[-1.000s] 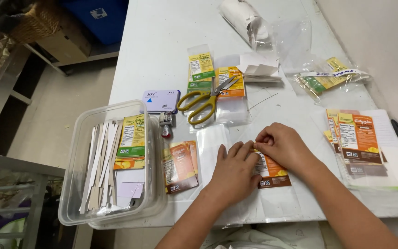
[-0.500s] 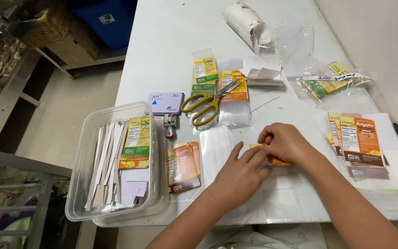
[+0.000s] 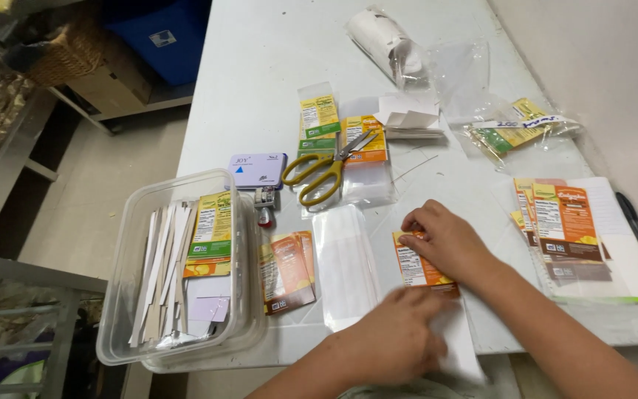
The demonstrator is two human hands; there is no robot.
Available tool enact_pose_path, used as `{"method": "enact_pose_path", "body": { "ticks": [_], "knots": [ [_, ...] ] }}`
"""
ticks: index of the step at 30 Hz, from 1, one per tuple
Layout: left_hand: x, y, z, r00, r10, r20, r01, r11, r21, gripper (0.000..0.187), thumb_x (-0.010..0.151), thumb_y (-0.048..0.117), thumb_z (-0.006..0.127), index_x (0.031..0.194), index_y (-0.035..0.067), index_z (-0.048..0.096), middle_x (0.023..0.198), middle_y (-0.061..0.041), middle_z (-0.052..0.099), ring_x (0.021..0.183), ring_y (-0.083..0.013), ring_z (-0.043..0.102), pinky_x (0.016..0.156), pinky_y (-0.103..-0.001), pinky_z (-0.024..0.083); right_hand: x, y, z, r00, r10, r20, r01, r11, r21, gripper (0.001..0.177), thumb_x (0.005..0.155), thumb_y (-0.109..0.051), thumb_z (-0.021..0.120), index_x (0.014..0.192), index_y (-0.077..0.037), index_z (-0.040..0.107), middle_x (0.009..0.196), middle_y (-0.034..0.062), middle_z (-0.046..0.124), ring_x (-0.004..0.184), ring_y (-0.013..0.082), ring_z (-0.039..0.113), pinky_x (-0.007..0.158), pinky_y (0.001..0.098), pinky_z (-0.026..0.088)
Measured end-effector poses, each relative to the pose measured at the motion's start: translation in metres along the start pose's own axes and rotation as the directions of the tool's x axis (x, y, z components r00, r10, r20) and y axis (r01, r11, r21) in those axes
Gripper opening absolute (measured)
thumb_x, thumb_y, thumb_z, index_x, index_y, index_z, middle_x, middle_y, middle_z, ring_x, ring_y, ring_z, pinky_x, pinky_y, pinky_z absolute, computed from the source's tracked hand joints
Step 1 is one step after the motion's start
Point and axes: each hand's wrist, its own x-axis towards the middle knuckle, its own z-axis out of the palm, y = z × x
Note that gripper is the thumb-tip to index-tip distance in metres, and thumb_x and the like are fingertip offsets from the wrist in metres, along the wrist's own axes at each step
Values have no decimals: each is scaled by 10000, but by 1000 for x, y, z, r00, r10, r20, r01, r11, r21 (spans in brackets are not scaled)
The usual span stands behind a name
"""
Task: The person places small labels onto clear plastic bags by hand and then puts the labeled bags into a plastic container.
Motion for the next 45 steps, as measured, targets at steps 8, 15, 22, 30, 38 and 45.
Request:
{"method": "enact_pose_path", "body": {
  "ticks": [8, 15, 22, 30, 38, 45],
  "knots": [
    [42, -33, -95, 935, -111, -336, -16, 936, -353, 204, 1009, 81, 624, 1192, 144, 688, 1249, -34, 733, 1152, -234, 721, 980, -351, 556, -58, 0, 27, 976, -219, 9, 200, 876, -439, 833, 784, -524, 698, 1492, -208, 395, 1568, 118, 348, 1429, 372, 342, 1064, 498, 402],
    [142, -165, -132, 570, -372, -733, 350, 917, -193, 259, 1030, 131, 433, 1140, 109, 666, 1002, -47, 744, 914, -265, 693, 711, -397, 506, -78, -31, -26, 972, 203, 116, -185, 971, -150, 1200, 653, -401, 1010, 1579, -258, 260, 1723, 113, 64, 1526, 363, 195, 1171, 510, 320],
    [181, -241, -101, 613, -689, -387, 686, 707, -173, 495, 995, 204, 353, 1463, 205, 513, 1370, -97, 647, 1229, -357, 562, 942, -531, 432, -80, -28, -33, 955, 277, 102, -267, 958, -104, 1217, 616, -283, 1047, 1574, -317, 297, 1685, 64, 130, 1423, 277, 391, 1152, 452, 402],
    [85, -111, -86, 770, -222, -598, 346, 933, 100, 447, 1011, 291, 631, 1423, 155, 523, 1552, -120, 473, 1408, -358, 497, 1155, -650, 319, -72, -44, -48, 908, 372, 195, -352, 927, -127, 1205, 609, -336, 931, 1601, -395, 249, 1454, -27, 432, 1252, 201, 626, 1037, 379, 518],
    [-64, -48, -75, 628, -485, -608, 650, 757, 67, 515, 951, 141, 640, 1445, 65, 517, 1463, -208, 534, 1293, -401, 526, 1051, -531, 453, -95, -42, -51, 914, 390, 111, -396, 917, 41, 1117, 669, -309, 918, 1606, -388, 314, 1499, -42, 536, 1102, 211, 632, 996, 351, 496],
    [-130, -39, -27, 592, -712, -376, 782, 620, 58, 593, 985, 289, 628, 1471, 6, 440, 1555, -221, 424, 1417, -382, 401, 1187, -533, 297, -110, -29, -106, 832, 427, -354, -191, 820, 540, 634, 928, 54, 554, 1527, -116, 437, 1657, 88, 405, 1416, 190, 446, 1120, 349, 362]
  ]
}}
